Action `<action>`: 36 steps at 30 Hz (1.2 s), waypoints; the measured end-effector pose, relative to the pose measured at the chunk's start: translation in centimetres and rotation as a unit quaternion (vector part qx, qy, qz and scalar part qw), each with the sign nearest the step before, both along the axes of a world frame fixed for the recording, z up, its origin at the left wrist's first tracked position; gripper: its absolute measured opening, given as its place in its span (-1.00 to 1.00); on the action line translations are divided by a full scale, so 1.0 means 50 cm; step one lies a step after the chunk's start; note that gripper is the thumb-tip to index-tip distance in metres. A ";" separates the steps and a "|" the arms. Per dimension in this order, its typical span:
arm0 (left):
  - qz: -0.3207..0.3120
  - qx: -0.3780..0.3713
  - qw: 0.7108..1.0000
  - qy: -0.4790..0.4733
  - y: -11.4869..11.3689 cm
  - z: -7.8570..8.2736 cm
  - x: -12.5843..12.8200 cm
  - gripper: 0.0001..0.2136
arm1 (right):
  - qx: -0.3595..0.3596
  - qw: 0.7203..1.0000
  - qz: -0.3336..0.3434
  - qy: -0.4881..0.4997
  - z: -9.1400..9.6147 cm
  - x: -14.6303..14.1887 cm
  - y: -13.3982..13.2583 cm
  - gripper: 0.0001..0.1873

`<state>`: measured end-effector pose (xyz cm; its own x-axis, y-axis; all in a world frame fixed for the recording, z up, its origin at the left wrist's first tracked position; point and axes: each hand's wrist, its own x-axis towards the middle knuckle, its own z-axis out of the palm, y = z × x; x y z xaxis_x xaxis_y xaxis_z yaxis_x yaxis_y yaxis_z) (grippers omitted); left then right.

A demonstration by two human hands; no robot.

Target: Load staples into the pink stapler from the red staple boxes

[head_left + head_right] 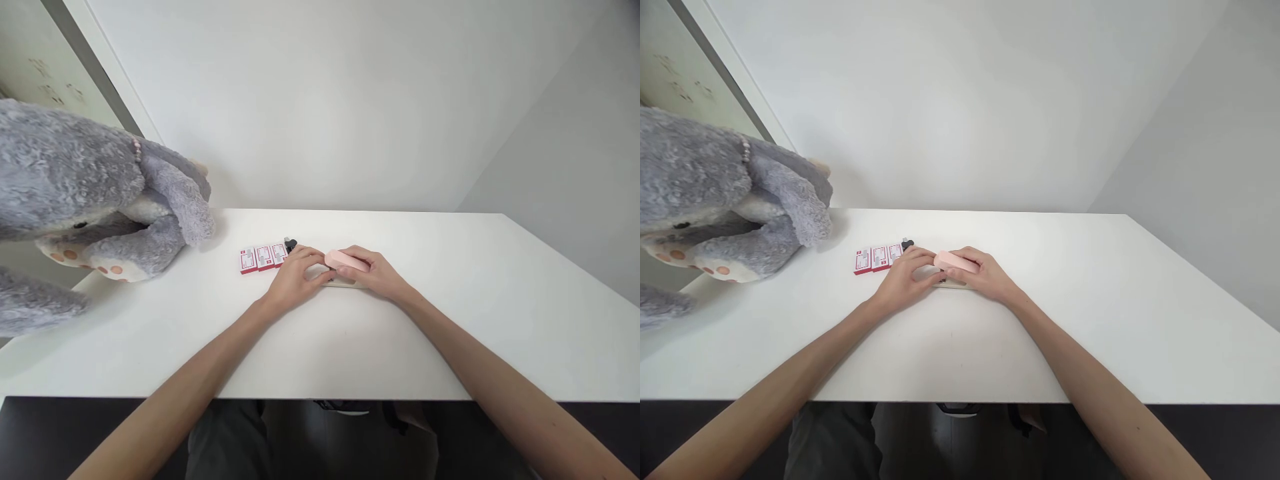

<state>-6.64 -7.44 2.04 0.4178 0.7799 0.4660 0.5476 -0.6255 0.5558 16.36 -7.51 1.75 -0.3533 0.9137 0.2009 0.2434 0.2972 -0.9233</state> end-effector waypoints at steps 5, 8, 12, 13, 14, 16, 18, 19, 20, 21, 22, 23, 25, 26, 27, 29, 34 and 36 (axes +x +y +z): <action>-0.009 -0.007 1.000 0.008 -0.001 0.002 0.001 -0.79 | -0.013 1.000 -0.003 0.006 0.006 0.001 -0.002 -0.69; -0.010 -0.013 1.000 0.008 -0.003 0.004 0.002 -0.79 | -0.021 1.000 -0.003 0.011 0.010 0.001 -0.004 -0.69; -0.009 -0.020 1.000 0.012 -0.004 0.005 0.002 -0.78 | -0.026 1.000 0.003 0.016 0.012 0.002 -0.007 -0.69; -0.008 -0.024 1.000 0.013 -0.004 0.005 0.002 -0.78 | -0.026 1.000 0.004 0.017 0.012 0.002 -0.007 -0.68; -0.008 -0.028 0.999 0.015 -0.004 0.005 0.003 -0.78 | -0.026 0.999 0.005 0.018 0.012 0.002 -0.007 -0.68; -0.007 -0.034 0.999 0.015 -0.005 0.006 0.003 -0.77 | -0.026 0.999 0.009 0.021 0.012 0.003 -0.007 -0.67; -0.006 -0.035 0.999 0.015 -0.005 0.005 0.003 -0.77 | -0.027 0.999 0.013 0.026 0.012 0.003 -0.007 -0.67; -0.006 -0.035 0.999 0.014 -0.004 0.005 0.004 -0.77 | -0.029 0.999 0.014 0.028 0.012 0.003 -0.007 -0.68; -0.006 -0.034 0.999 0.014 -0.004 0.005 0.004 -0.77 | -0.032 0.999 0.014 0.029 0.012 0.003 -0.007 -0.67; -0.007 -0.033 0.999 0.015 -0.004 0.005 0.004 -0.76 | -0.034 0.999 0.014 0.031 0.012 0.003 -0.007 -0.67; -0.008 -0.034 0.999 0.015 -0.003 0.004 0.004 -0.76 | -0.037 0.999 0.014 0.033 0.012 0.003 -0.007 -0.65; -0.009 -0.036 0.999 0.016 -0.003 0.004 0.004 -0.76 | -0.039 0.999 0.014 0.035 0.011 0.003 -0.006 -0.64; -0.012 -0.042 0.999 0.016 -0.003 0.004 0.004 -0.77 | -0.042 0.998 0.013 0.041 0.011 0.003 -0.006 -0.60; -0.014 -0.046 0.999 0.016 -0.003 0.004 0.004 -0.78 | -0.044 0.998 0.013 0.043 0.011 0.003 -0.005 -0.58; -0.017 -0.049 0.999 0.016 -0.002 0.004 0.004 -0.79 | -0.046 0.998 0.012 0.047 0.011 0.003 -0.006 -0.56; -0.021 -0.056 0.998 0.019 -0.003 0.002 0.004 -0.80 | -0.052 0.997 0.013 0.059 0.012 0.002 -0.007 -0.53; -0.026 -0.069 0.997 0.030 -0.005 -0.002 0.004 -0.81 | -0.069 0.992 0.032 0.105 0.011 0.000 -0.007 -0.50; -0.030 -0.072 0.997 0.030 -0.006 -0.002 0.004 -0.81 | -0.080 0.988 0.048 0.124 0.008 0.000 -0.005 -0.50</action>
